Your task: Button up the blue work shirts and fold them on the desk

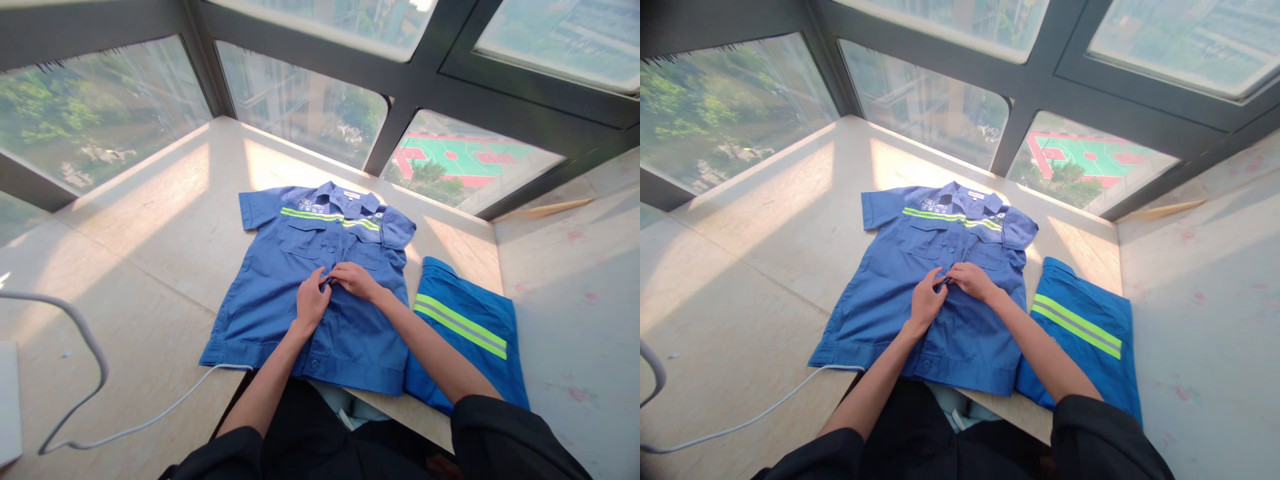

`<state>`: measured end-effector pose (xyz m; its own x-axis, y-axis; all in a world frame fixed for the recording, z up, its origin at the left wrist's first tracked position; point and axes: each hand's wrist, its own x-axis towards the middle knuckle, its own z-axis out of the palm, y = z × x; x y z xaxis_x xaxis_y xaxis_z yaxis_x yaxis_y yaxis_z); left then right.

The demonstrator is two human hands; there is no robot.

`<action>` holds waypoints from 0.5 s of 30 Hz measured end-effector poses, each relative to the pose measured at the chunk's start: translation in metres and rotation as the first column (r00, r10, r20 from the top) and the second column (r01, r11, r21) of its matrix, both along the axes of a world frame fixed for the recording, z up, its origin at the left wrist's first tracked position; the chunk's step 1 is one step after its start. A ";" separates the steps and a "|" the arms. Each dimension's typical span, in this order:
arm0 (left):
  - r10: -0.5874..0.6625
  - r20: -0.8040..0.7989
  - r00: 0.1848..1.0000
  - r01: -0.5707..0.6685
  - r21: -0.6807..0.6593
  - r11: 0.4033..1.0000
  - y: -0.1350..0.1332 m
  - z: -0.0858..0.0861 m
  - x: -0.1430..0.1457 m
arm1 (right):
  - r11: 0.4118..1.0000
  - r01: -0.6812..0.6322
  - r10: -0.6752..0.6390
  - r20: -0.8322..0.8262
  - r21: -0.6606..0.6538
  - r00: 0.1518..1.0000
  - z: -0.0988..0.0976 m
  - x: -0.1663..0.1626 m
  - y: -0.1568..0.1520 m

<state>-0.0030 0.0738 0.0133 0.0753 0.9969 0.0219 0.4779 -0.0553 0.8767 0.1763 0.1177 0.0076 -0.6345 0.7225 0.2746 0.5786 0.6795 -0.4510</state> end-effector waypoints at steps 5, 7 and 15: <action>0.041 0.031 0.999 -0.041 -0.006 0.999 -0.001 -0.004 0.000 | 0.991 -0.069 0.059 -0.091 -0.115 0.994 0.002 0.002 0.008; 0.045 0.011 0.999 -0.045 0.011 0.999 -0.002 -0.006 0.000 | 0.985 -0.093 0.079 -0.099 -0.145 0.992 0.004 0.003 0.011; 0.063 -0.040 0.997 -0.060 0.071 0.996 -0.002 -0.010 0.003 | 0.980 -0.076 0.060 -0.086 -0.186 0.994 0.007 0.003 0.012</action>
